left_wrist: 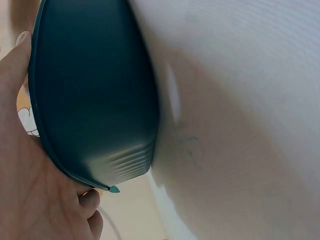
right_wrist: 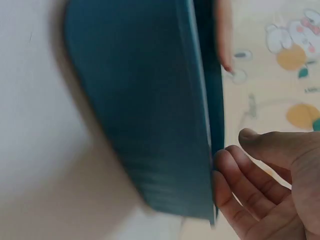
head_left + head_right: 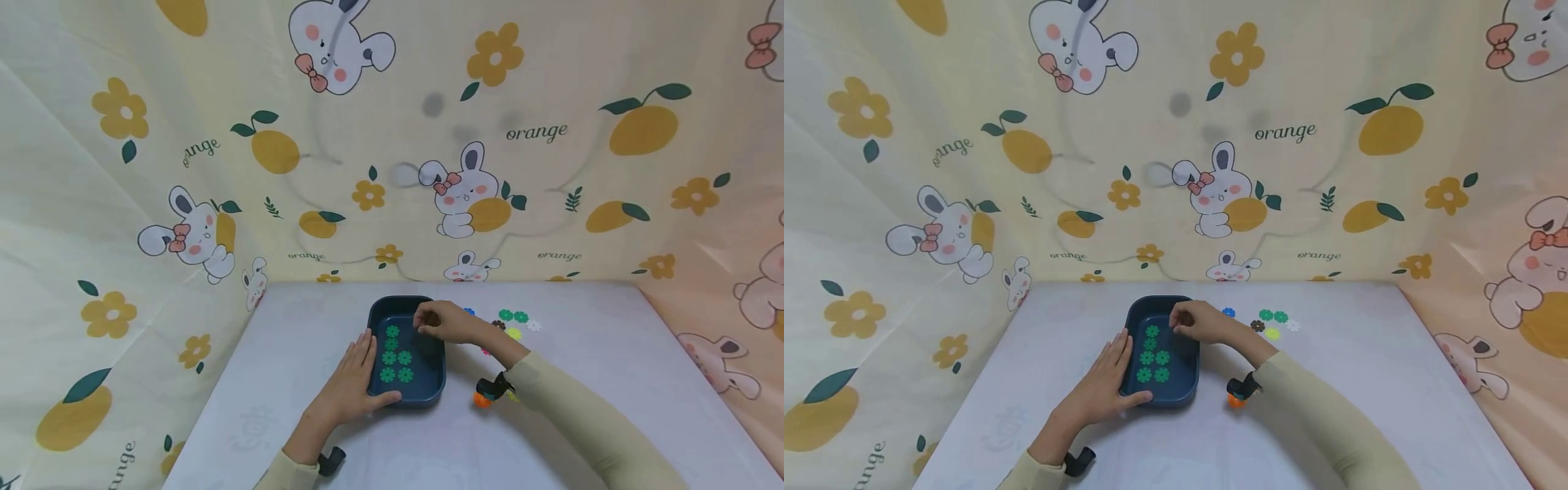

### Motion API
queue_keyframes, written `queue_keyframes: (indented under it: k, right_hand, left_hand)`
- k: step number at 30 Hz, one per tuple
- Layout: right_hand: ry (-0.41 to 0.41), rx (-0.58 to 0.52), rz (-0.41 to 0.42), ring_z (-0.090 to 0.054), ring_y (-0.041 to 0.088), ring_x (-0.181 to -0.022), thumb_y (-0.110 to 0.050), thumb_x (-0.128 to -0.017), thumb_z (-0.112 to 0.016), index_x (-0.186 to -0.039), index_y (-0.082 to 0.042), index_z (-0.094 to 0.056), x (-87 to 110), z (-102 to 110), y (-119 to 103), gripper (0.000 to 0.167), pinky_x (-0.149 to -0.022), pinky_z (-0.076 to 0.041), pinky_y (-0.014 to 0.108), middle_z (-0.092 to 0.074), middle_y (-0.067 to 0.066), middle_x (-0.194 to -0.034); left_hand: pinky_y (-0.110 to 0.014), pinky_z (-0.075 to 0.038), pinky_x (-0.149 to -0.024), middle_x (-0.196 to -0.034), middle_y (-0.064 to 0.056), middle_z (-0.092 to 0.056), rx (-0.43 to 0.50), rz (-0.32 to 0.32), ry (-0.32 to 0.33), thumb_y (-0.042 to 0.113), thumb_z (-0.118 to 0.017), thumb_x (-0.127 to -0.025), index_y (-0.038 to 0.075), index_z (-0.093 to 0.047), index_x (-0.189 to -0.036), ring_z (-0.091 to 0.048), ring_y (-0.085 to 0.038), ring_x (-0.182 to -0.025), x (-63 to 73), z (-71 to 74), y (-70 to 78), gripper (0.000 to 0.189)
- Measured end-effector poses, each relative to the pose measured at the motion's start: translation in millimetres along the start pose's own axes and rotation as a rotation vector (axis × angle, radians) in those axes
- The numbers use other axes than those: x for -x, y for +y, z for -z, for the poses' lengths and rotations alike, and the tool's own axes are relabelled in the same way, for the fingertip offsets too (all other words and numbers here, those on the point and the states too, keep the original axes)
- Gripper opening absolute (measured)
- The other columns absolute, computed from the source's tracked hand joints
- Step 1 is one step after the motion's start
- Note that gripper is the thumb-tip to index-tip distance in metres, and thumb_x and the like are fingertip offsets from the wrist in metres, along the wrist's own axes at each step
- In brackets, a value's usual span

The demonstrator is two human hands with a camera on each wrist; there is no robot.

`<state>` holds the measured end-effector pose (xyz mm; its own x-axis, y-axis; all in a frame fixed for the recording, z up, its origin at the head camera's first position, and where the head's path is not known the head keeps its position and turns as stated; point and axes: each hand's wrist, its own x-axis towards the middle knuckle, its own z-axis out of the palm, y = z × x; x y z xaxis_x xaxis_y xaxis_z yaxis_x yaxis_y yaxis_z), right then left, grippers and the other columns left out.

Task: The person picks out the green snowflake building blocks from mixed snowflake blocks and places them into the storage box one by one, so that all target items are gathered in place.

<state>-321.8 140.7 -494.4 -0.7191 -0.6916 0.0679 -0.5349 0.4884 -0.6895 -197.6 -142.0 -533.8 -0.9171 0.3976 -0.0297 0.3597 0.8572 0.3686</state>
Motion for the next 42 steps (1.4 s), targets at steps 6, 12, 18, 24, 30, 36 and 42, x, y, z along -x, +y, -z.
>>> queue_keyframes:
  k: [6, 12, 18, 24, 30, 36, 42]
  right_hand:
    - [0.097, -0.012, -0.044, -0.068, 0.014, -0.094, -0.009, -0.104, -0.072, -0.115, -0.008, -0.072, 19.1, 24.4, 13.8, 0.011, -0.088, -0.063, 0.032, -0.072, -0.003, -0.102]
    - [0.155, -0.010, -0.116, -0.068, 0.018, -0.094, -0.008, -0.103, -0.073, -0.111, -0.010, -0.072, 36.5, 44.4, 35.7, 0.009, -0.090, -0.063, 0.035, -0.072, -0.001, -0.101]
    - [0.186, 0.017, -0.199, -0.068, 0.022, -0.098, -0.009, -0.103, -0.073, -0.116, -0.003, -0.072, 54.4, 61.0, 59.8, 0.015, -0.095, -0.062, 0.043, -0.073, 0.003, -0.103]
    - [0.203, 0.003, -0.295, -0.066, 0.027, -0.103, -0.009, -0.104, -0.072, -0.122, 0.000, -0.070, 69.6, 75.0, 82.0, 0.021, -0.098, -0.061, 0.046, -0.072, 0.008, -0.108]
    - [0.208, 0.024, -0.390, -0.062, 0.028, -0.101, -0.013, -0.104, -0.073, -0.122, 0.000, -0.070, 80.5, 82.1, 104.1, 0.023, -0.091, -0.059, 0.036, -0.069, 0.010, -0.107]
    - [0.207, 0.037, -0.473, -0.058, 0.029, -0.097, -0.019, -0.104, -0.072, -0.121, -0.001, -0.070, 87.7, 82.3, 116.4, 0.024, -0.080, -0.057, 0.032, -0.066, 0.014, -0.109]
    - [0.201, 0.020, -0.553, -0.057, 0.035, -0.103, -0.021, -0.103, -0.073, -0.124, -0.002, -0.069, 91.9, 80.4, 127.1, 0.028, -0.073, -0.060, 0.034, -0.061, 0.023, -0.124]
  left_hand:
    - [-0.047, -0.007, -0.136, -0.181, -0.011, 0.004, -0.009, 0.006, 0.003, 0.080, -0.064, -0.091, 0.003, -0.009, -0.172, 0.002, -0.025, -0.167, 0.5, -0.2, -0.7, 0.125]
    - [-0.048, -0.010, -0.136, -0.181, -0.012, 0.003, -0.012, -0.004, 0.008, 0.081, -0.063, -0.091, 0.002, -0.009, -0.172, 0.000, -0.027, -0.168, 1.4, 0.1, -0.6, 0.126]
    - [-0.048, -0.009, -0.136, -0.181, -0.013, 0.003, -0.007, -0.003, 0.000, 0.082, -0.062, -0.091, 0.002, -0.009, -0.172, -0.001, -0.028, -0.167, 1.9, -0.5, -0.7, 0.125]
    - [-0.049, -0.009, -0.136, -0.181, -0.012, 0.002, -0.002, 0.003, -0.003, 0.082, -0.062, -0.091, 0.003, -0.009, -0.172, -0.001, -0.028, -0.168, 1.9, -0.4, -0.1, 0.125]
    - [-0.046, -0.007, -0.136, -0.181, -0.011, 0.004, -0.020, 0.000, 0.001, 0.084, -0.060, -0.091, 0.004, -0.007, -0.172, 0.000, -0.026, -0.168, 2.4, -0.3, -0.8, 0.126]
    - [-0.048, -0.011, -0.136, -0.181, -0.012, 0.004, -0.029, -0.018, 0.006, 0.088, -0.055, -0.090, 0.003, -0.008, -0.172, -0.002, -0.028, -0.167, 2.5, -0.7, -2.4, 0.128]
    - [-0.048, -0.010, -0.136, -0.181, -0.012, 0.004, -0.017, -0.009, 0.003, 0.088, -0.057, -0.089, 0.003, -0.008, -0.172, -0.001, -0.027, -0.168, 1.7, -0.2, -0.9, 0.128]
